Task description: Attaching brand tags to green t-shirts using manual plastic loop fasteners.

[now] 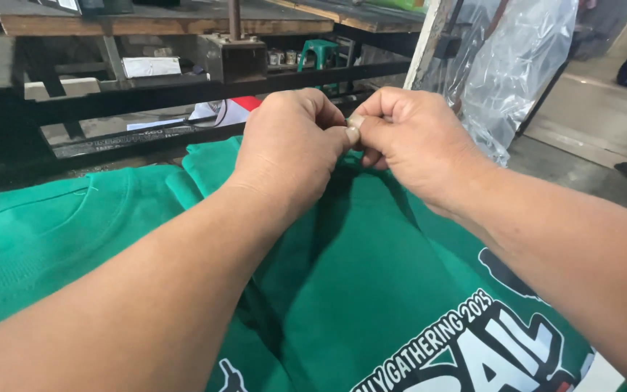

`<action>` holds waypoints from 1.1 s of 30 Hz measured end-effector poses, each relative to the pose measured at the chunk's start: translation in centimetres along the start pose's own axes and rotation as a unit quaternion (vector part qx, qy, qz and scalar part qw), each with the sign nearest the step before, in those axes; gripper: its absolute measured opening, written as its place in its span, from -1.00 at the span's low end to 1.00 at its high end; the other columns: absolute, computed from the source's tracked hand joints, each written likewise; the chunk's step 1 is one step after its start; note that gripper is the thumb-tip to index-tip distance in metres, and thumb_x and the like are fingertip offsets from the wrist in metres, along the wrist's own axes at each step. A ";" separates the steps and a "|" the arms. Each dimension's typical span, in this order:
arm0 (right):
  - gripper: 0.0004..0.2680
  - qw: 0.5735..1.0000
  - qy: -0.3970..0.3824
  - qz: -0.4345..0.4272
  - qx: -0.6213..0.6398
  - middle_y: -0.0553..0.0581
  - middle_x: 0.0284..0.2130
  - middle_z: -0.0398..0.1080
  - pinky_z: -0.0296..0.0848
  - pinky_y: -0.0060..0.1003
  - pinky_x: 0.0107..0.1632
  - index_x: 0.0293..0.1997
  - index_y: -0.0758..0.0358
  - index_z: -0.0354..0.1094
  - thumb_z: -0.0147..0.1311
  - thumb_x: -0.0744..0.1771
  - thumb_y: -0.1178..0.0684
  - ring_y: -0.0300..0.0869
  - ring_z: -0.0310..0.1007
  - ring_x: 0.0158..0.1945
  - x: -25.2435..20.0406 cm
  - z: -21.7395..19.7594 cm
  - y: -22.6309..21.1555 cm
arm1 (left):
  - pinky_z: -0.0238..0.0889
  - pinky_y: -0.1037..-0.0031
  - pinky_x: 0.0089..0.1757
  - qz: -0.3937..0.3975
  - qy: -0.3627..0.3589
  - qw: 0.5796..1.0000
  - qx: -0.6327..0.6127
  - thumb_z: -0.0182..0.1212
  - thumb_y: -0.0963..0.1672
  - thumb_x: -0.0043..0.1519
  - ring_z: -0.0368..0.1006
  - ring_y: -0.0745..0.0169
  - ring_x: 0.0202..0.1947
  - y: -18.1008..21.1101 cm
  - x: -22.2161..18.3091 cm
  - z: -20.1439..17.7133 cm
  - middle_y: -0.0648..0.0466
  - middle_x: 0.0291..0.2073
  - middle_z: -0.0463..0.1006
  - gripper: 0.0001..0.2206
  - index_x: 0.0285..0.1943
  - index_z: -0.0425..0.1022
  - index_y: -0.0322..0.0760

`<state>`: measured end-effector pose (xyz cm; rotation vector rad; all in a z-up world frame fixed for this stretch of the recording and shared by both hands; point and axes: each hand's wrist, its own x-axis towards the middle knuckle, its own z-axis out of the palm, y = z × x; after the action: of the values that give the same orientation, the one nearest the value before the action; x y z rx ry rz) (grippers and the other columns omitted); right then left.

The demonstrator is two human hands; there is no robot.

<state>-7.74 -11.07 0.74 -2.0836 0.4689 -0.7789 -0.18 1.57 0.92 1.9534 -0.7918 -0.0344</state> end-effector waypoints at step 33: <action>-0.93 0.979 0.122 -0.112 -0.118 -0.11 -0.37 0.49 0.41 -0.40 -0.18 -0.15 0.03 0.49 0.09 0.34 0.08 -0.37 0.41 -0.29 1.6 1.9 7.2 | 0.39 0.32 -0.29 0.032 0.098 0.995 -0.011 0.28 -0.06 0.18 0.52 0.22 -0.39 -3.2 3.5 1.6 0.19 -0.48 0.64 -0.83 -0.49 0.52 -0.03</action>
<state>-5.63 -15.04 -5.39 -2.2980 0.4820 -1.1692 3.70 -0.64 -1.45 1.8759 -0.7208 0.1841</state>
